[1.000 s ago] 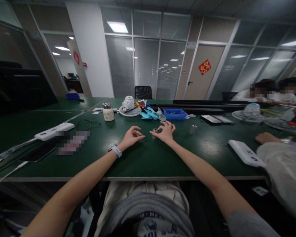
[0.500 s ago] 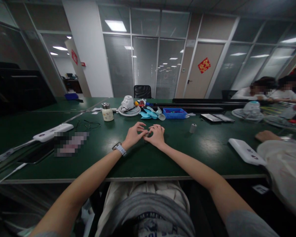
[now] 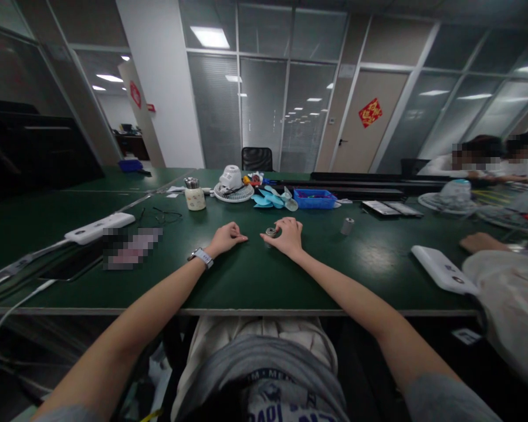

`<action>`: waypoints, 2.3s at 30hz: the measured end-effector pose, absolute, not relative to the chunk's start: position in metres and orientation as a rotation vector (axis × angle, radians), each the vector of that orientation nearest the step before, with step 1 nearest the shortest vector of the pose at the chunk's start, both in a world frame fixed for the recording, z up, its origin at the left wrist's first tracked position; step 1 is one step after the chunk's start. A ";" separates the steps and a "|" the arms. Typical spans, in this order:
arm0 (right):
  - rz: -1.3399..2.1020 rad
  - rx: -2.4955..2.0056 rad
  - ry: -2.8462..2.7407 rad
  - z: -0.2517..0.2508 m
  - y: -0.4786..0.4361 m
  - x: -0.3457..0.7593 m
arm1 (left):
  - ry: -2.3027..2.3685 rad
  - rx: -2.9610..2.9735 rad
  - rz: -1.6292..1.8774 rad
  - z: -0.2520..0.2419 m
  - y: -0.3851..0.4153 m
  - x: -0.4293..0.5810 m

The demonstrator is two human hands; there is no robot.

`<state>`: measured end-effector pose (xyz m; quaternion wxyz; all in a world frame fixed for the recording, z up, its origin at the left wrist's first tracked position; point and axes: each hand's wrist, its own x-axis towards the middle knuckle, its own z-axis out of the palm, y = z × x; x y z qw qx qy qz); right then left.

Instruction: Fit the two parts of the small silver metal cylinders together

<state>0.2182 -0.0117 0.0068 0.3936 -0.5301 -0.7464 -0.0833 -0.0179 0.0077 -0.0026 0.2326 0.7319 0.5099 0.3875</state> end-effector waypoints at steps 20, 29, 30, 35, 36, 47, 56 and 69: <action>0.181 -1.480 -2.037 -0.007 -0.003 0.227 | 1.866 2.444 0.552 0.005 0.013 -0.035; 0.661 -1.230 -1.974 -0.004 0.002 0.238 | 1.853 2.436 0.526 0.005 0.014 -0.034; 0.710 -1.178 -1.954 -0.004 0.002 0.239 | 1.849 2.433 0.528 0.005 0.013 -0.034; 0.435 -1.027 -2.024 0.008 -0.013 0.238 | 1.840 2.421 0.528 0.007 0.012 -0.033; 0.302 -1.003 -2.094 0.011 -0.017 0.237 | 1.836 2.420 0.532 0.007 0.012 -0.033; -0.359 -1.214 -2.411 0.016 -0.002 0.246 | 1.833 2.414 0.542 0.007 0.012 -0.034; -0.593 -1.950 -1.949 0.004 0.050 0.366 | 1.805 2.408 0.593 0.005 0.012 -0.035; -0.542 -1.622 -1.997 0.008 0.029 0.305 | 1.791 2.404 0.599 0.003 0.015 -0.036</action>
